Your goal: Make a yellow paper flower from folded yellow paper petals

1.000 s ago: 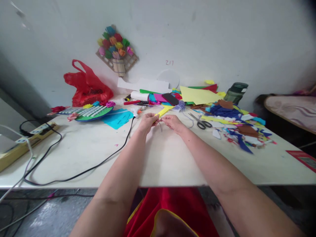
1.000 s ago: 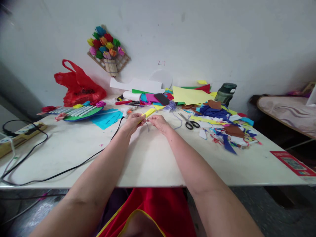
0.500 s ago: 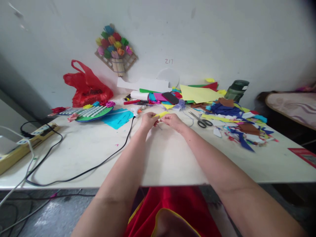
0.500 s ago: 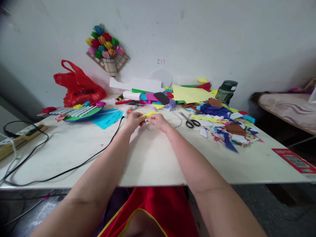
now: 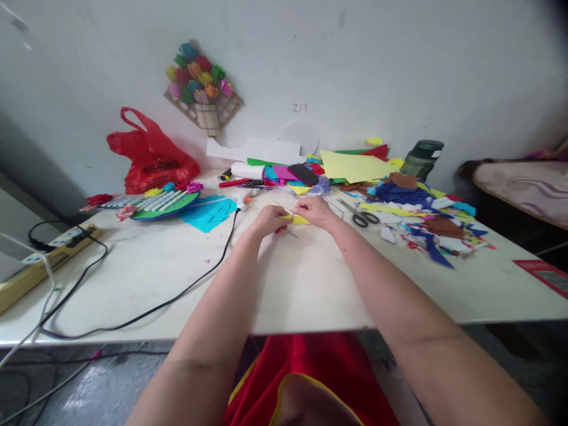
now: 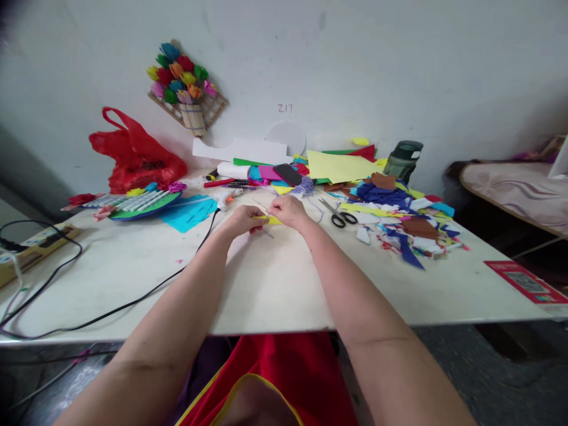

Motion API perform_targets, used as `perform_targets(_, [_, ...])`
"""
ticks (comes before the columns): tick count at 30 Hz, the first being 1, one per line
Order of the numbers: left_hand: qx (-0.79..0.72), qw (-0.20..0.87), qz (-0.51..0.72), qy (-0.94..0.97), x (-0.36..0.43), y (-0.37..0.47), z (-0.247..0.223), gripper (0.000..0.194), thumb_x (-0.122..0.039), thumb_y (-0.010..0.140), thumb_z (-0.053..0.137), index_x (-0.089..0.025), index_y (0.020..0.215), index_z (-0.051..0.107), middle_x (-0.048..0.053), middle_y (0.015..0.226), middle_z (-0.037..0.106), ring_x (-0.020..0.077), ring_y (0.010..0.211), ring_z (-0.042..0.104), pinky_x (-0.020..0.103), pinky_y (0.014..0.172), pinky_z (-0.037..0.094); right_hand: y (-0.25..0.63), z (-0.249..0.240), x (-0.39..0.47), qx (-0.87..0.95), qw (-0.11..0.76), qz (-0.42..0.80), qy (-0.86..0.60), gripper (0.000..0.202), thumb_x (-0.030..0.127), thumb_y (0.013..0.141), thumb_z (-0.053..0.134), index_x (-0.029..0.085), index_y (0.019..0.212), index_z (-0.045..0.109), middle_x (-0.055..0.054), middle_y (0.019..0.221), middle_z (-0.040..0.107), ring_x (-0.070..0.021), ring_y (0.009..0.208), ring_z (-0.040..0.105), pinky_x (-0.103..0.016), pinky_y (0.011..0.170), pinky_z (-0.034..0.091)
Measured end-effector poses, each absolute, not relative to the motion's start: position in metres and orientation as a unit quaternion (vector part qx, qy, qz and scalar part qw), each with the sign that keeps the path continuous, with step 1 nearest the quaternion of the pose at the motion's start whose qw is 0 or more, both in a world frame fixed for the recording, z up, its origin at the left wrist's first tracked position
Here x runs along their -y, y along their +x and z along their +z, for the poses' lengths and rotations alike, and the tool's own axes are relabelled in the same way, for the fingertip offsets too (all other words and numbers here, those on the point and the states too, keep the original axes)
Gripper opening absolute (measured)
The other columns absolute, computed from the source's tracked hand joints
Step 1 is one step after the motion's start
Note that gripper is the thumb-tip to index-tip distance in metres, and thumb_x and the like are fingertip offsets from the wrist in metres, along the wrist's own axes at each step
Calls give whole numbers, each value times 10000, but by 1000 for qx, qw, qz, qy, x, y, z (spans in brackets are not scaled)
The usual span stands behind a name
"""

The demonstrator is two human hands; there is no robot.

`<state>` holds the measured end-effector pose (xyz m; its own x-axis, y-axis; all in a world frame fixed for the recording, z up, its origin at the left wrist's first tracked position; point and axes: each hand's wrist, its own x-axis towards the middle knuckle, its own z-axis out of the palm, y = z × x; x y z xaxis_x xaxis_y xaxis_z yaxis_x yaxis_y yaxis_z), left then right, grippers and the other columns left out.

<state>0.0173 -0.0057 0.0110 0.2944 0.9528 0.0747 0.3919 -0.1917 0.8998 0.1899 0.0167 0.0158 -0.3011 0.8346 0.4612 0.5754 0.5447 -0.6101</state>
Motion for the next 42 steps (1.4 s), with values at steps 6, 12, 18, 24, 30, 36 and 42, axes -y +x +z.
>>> perform_targets(6, [-427, 494, 250, 715, 9, 13, 13, 152, -251, 681, 709, -119, 704, 638, 40, 568, 627, 84, 435, 512, 195, 431, 394, 202, 15, -20, 789, 347, 296, -412, 196, 315, 623, 675, 153, 533, 612, 33, 497, 463, -97, 550, 389, -238, 544, 271])
perform_targets(12, [-381, 585, 237, 676, 10, 12, 12, 244, -304, 656, 755, -115, 763, 644, 32, 554, 622, 65, 421, 494, 174, 411, 359, 207, 15, -17, 759, 339, 392, -393, 203, 337, 598, 694, 144, 570, 637, 48, 499, 481, -74, 529, 379, -221, 531, 282])
perform_targets(18, [-336, 653, 261, 626, 11, 10, 11, 265, -295, 644, 766, -112, 765, 618, 24, 552, 605, 55, 410, 479, 167, 398, 323, 207, 14, -13, 681, 353, 509, -391, 228, 332, 528, 735, 144, 588, 621, 25, 535, 554, -82, 512, 441, -214, 500, 322])
perform_targets(24, [-280, 703, 331, 563, 13, 11, 12, 261, -273, 642, 760, -111, 754, 587, 9, 573, 587, 27, 402, 436, 138, 385, 300, 197, 12, -11, 602, 400, 576, -383, 178, 268, 500, 686, 162, 558, 555, 49, 445, 456, -46, 412, 306, -208, 415, 189])
perform_targets(30, [-236, 753, 440, 429, 14, 17, 13, 145, -168, 715, 677, -112, 709, 543, -6, 575, 519, 3, 416, 393, 90, 380, 309, 182, 10, -11, 560, 466, 576, -371, 281, 312, 527, 720, 200, 569, 466, 108, 402, 257, -35, 389, 141, -234, 411, 71])
perform_targets(36, [-235, 777, 487, 323, 12, 20, 14, 74, -78, 817, 524, -111, 753, 541, -3, 610, 493, 2, 454, 418, 65, 425, 384, 171, 12, -6, 557, 495, 551, -376, 278, 339, 582, 673, 198, 807, 591, 109, 422, 281, -52, 385, 180, -232, 419, 75])
perform_targets(42, [-261, 768, 505, 294, 11, 24, 16, 125, -46, 834, 481, -96, 741, 548, 0, 600, 506, 5, 456, 442, 67, 447, 417, 164, 3, -13, 612, 530, 441, -388, 165, 300, 642, 600, 174, 739, 642, 74, 465, 367, -76, 462, 317, -223, 472, 241])
